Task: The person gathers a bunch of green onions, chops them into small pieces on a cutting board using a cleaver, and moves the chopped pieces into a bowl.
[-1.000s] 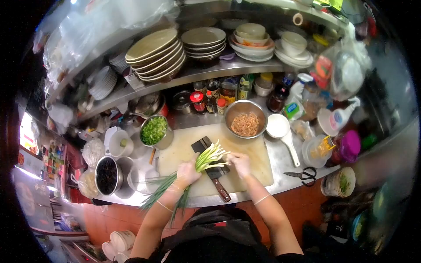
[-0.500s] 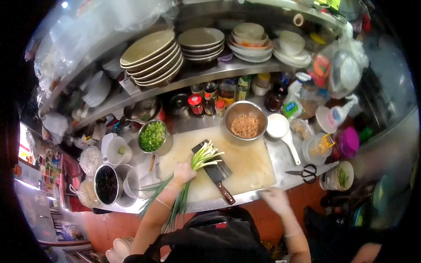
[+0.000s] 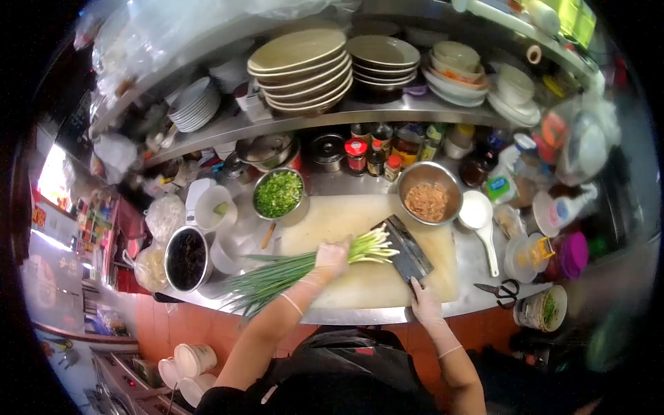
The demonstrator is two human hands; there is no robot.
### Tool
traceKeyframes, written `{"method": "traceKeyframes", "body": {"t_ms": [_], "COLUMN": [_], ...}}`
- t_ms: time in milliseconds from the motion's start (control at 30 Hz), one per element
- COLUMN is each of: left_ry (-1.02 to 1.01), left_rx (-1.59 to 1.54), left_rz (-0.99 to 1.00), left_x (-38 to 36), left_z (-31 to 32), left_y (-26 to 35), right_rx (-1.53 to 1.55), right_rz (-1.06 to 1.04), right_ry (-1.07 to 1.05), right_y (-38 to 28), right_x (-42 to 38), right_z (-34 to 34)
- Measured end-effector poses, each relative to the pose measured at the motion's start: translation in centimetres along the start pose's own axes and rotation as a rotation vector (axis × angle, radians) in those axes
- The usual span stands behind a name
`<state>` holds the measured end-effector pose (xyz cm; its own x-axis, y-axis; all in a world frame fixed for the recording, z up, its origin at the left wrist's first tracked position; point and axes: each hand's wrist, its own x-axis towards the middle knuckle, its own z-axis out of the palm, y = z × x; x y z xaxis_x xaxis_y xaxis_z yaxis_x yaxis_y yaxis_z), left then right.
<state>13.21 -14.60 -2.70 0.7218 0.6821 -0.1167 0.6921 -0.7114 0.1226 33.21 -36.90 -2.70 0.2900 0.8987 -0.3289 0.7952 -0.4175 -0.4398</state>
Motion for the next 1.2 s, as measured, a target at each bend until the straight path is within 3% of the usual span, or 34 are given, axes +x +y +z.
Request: {"method": "traceKeyframes", "body": {"t_ms": [100, 133, 200, 300, 400, 467, 567, 667, 767, 800, 900, 1033, 1067, 1200], "left_ry": [-0.068, -0.06, -0.05, 0.15, 0.187, 0.827, 1.059, 0.758, 0.898, 1.072, 1.119, 0.912, 0.853, 0.733], "left_rx": [0.091, 0.09, 0.09, -0.044, -0.374, -0.191, 0.006, -0.411, -0.665, -0.635, -1.162, -1.374, -1.428, -1.743], "left_rz": [-0.014, -0.022, -0.043, -0.02, -0.077, -0.171, -0.744, -1.012, -0.987, -0.917, -0.896, -1.071, -1.27, -1.195], "left_x": [-0.3, -0.3, -1.2, -3.4, -6.9, -9.5, -12.9, -14.9, -15.5, -14.8, -13.1, -11.8, -11.4, -13.3], "left_z": [1.9, 1.5, 0.2, -0.2, -4.3, -5.2, -5.9, -2.7, -1.8, -2.6, -0.7, 0.3, 0.5, 2.2], "left_y": [1.9, 2.4, 2.9, 1.5, -3.3, -8.6, -15.4, -22.4, -24.2, -23.3, -24.5, -24.4, -24.3, -25.5], "right_rx": [-0.125, -0.216, -0.374, -0.585, -0.592, -0.547, -0.527, -0.507, -0.513, -0.51, -0.543, -0.566, -0.558, -0.513], "right_rz": [-0.256, -0.361, -0.452, -0.601, -0.677, -0.613, -0.615, -0.654, -0.69, -0.687, -0.699, -0.73, -0.739, -0.75], "right_ry": [0.339, 0.347, 0.223, -0.002, -0.035, -0.112, -0.131, -0.139, -0.101, -0.11, -0.109, -0.109, -0.112, -0.07], "right_y": [-4.3, -6.0, -9.6, -13.5, -13.3, -14.2, -14.2, -13.6, -12.8, -12.9, -11.9, -11.4, -11.4, -10.7], "right_x": [0.4, 1.5, 4.3, 8.5, 11.9, 11.8, 11.5, 11.6, 10.5, 9.8, 9.2, 8.7, 8.5, 9.0], "right_z": [-2.9, -3.2, -3.4, -2.7, 1.4, 0.7, 0.8, 1.0, 0.8, 0.1, 0.4, 0.3, 0.3, 1.0]}}
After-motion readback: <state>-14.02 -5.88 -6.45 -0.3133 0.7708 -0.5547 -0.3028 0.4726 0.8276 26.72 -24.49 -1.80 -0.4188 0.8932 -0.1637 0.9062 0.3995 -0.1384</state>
